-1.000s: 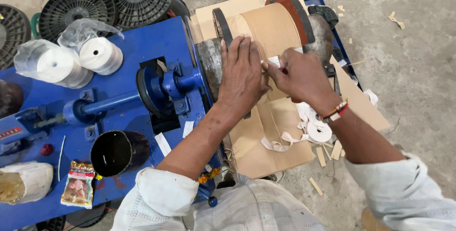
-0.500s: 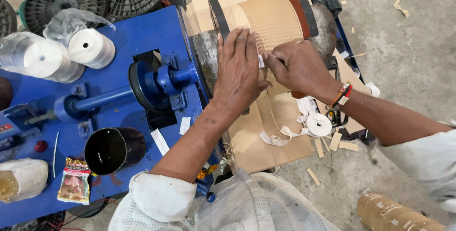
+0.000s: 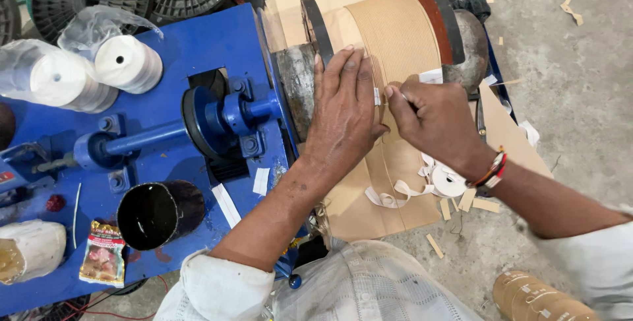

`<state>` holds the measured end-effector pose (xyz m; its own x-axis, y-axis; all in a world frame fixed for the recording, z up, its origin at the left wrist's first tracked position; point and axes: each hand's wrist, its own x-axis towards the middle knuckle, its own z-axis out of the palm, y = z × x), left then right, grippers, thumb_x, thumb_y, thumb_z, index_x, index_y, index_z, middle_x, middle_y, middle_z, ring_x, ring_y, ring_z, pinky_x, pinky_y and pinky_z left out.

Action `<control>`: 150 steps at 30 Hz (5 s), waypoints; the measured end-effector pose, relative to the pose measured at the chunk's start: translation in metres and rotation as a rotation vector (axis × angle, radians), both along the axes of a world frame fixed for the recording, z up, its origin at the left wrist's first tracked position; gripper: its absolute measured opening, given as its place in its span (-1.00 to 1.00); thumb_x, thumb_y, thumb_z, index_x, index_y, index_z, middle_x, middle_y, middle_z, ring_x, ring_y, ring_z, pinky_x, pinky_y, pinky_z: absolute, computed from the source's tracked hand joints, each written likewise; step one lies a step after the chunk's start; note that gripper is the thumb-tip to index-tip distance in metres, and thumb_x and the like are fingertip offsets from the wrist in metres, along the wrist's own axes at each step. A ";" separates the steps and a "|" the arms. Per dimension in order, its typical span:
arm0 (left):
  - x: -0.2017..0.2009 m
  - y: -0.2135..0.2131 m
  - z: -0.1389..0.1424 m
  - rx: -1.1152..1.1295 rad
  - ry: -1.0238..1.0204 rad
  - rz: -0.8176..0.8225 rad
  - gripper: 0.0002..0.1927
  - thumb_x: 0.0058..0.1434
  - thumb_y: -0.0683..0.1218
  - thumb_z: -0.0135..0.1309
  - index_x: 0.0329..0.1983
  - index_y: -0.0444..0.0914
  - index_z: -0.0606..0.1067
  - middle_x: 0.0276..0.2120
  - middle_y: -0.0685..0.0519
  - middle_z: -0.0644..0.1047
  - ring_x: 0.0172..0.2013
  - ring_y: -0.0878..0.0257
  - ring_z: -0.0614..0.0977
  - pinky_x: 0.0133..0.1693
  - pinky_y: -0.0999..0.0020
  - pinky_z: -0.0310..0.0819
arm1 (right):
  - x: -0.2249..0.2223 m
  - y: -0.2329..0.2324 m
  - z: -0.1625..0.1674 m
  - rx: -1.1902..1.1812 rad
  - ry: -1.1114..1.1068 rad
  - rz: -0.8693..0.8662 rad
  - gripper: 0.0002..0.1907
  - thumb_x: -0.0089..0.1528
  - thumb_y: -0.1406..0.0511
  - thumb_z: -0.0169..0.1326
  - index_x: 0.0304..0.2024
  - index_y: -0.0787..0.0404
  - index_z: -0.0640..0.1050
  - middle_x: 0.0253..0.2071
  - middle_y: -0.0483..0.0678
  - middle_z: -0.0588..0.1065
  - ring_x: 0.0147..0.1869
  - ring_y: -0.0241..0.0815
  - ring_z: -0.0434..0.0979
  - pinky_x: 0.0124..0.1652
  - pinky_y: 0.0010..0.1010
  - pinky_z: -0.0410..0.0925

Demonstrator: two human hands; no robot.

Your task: The person winds a thin cord around a rotating cylindrical drum mounted on a blue machine. They repeatedly cut short white strips with scissors and press them onto the cord at intervals to secure it. The drum continues to rotate as the person guides the cord and applies the strips.

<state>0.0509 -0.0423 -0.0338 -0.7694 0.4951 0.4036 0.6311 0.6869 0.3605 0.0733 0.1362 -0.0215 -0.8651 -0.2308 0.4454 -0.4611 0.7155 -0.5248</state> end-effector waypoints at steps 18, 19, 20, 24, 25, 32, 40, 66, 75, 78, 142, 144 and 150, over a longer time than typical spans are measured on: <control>-0.002 -0.002 -0.003 0.019 0.058 -0.001 -0.10 -0.08 -0.08 0.41 0.25 -0.60 0.28 0.26 -0.35 0.29 0.38 -0.21 0.21 0.41 -0.32 -0.02 | -0.001 -0.033 -0.063 -0.013 0.454 -0.448 -0.69 0.35 0.48 0.20 -0.49 0.28 0.45 -0.52 0.04 0.39 -0.47 0.04 0.39 -0.43 -0.18 0.24; -0.002 -0.002 -0.002 0.030 0.043 -0.009 -0.07 -0.11 -0.07 0.43 0.25 -0.60 0.28 0.26 -0.35 0.28 0.38 -0.21 0.21 0.41 -0.32 -0.03 | -0.001 -0.033 -0.066 -0.029 0.465 -0.452 -0.69 0.34 0.49 0.19 -0.50 0.29 0.44 -0.53 0.04 0.38 -0.48 0.03 0.38 -0.43 -0.18 0.23; -0.002 -0.002 -0.002 0.032 0.036 -0.006 -0.06 -0.13 -0.07 0.44 0.24 -0.59 0.28 0.26 -0.35 0.28 0.38 -0.21 0.21 0.41 -0.32 -0.03 | -0.001 -0.033 -0.068 -0.042 0.477 -0.455 -0.68 0.34 0.50 0.18 -0.51 0.29 0.44 -0.54 0.03 0.37 -0.48 0.03 0.36 -0.43 -0.18 0.23; 0.000 -0.001 -0.003 0.022 0.051 -0.003 -0.05 -0.16 -0.08 0.45 0.24 -0.56 0.28 0.26 -0.31 0.29 0.39 -0.20 0.21 0.41 -0.31 -0.01 | -0.003 -0.037 -0.073 -0.107 0.502 -0.488 -0.65 0.31 0.53 0.16 -0.58 0.32 0.41 -0.60 0.05 0.33 -0.54 0.01 0.31 -0.49 -0.18 0.16; 0.000 -0.002 -0.004 0.015 0.060 0.010 -0.07 -0.14 -0.09 0.45 0.25 -0.55 0.29 0.26 -0.30 0.29 0.40 -0.18 0.21 0.41 -0.30 -0.01 | -0.003 -0.037 -0.072 -0.108 0.498 -0.484 -0.65 0.32 0.52 0.16 -0.56 0.31 0.42 -0.59 0.04 0.33 -0.53 0.01 0.32 -0.47 -0.18 0.17; 0.008 -0.001 -0.014 0.108 0.099 0.008 -0.18 -0.03 -0.10 0.43 0.23 -0.51 0.32 0.28 -0.28 0.27 0.43 -0.23 0.18 0.43 -0.25 0.04 | 0.001 -0.034 -0.062 -0.117 0.427 -0.438 -0.63 0.39 0.43 0.16 -0.52 0.30 0.40 -0.56 0.06 0.33 -0.50 0.02 0.33 -0.45 -0.17 0.20; 0.038 -0.002 -0.028 0.039 0.235 0.181 -0.28 0.08 0.03 0.37 0.20 -0.44 0.41 0.35 -0.13 0.26 0.38 -0.13 0.23 0.35 0.03 0.17 | -0.004 -0.029 -0.054 -0.059 0.416 -0.407 -0.60 0.44 0.36 0.16 -0.49 0.28 0.39 -0.53 0.05 0.36 -0.49 0.06 0.37 -0.45 -0.16 0.23; 0.028 0.004 -0.033 0.501 0.067 0.158 -0.38 0.10 -0.13 0.39 0.17 -0.39 0.38 0.05 -0.21 0.39 0.05 -0.16 0.43 0.11 0.03 0.37 | -0.008 -0.034 -0.053 -0.196 0.463 -0.381 -0.91 0.32 0.48 0.32 -0.14 0.30 0.65 -0.18 0.03 0.59 -0.10 -0.03 0.62 -0.11 -0.30 0.46; 0.025 0.003 -0.038 0.499 0.046 0.147 -0.42 0.07 -0.18 0.39 0.12 -0.33 0.40 0.05 -0.16 0.41 0.07 -0.14 0.44 0.12 0.05 0.36 | -0.025 -0.033 -0.041 -0.115 0.471 -0.355 -0.92 0.32 0.50 0.29 -0.18 0.31 0.63 -0.19 0.05 0.57 -0.10 -0.02 0.63 -0.09 -0.31 0.47; 0.022 0.003 -0.036 0.514 0.056 0.144 -0.41 0.05 -0.18 0.40 0.11 -0.33 0.39 0.03 -0.17 0.41 0.05 -0.13 0.44 0.11 0.04 0.34 | -0.031 -0.034 -0.032 -0.233 0.388 -0.339 -0.93 0.31 0.48 0.30 -0.23 0.37 0.63 -0.25 0.08 0.56 -0.20 -0.02 0.62 -0.19 -0.32 0.42; 0.042 -0.081 -0.043 0.389 0.204 0.174 -0.36 0.29 -0.33 0.06 0.42 -0.51 0.17 0.28 -0.46 0.38 0.19 -0.30 0.56 0.08 0.13 0.61 | 0.130 -0.052 -0.135 -0.561 -0.062 -0.419 -0.74 0.38 0.49 0.07 0.11 0.37 0.59 -0.35 -0.07 0.56 -0.42 -0.46 0.39 -0.40 -0.57 0.29; 0.034 -0.085 -0.038 0.406 0.085 0.206 -0.37 0.24 -0.32 0.07 0.39 -0.53 0.23 0.16 -0.46 0.47 -0.02 -0.26 0.64 -0.06 0.11 0.60 | 0.134 -0.051 -0.137 -0.564 -0.098 -0.435 -0.74 0.38 0.47 0.07 0.11 0.37 0.59 -0.34 -0.07 0.55 -0.44 -0.46 0.36 -0.42 -0.57 0.27; -0.052 -0.100 -0.008 0.258 -0.034 0.228 -0.59 0.15 -0.17 0.15 0.07 -0.42 0.54 -0.18 -0.32 0.65 -0.14 -0.31 0.64 -0.06 -0.07 0.54 | 0.155 -0.051 -0.152 -0.572 -0.095 -0.389 -0.70 0.37 0.48 0.01 0.14 0.37 0.57 -0.34 -0.07 0.56 -0.41 -0.49 0.43 -0.39 -0.59 0.32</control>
<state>-0.0015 -0.1421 -0.0416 -0.8636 0.1939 0.4654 0.4565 0.6927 0.5584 0.2282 0.0857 -0.1737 -0.8782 0.3526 0.3232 -0.1609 0.4184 -0.8939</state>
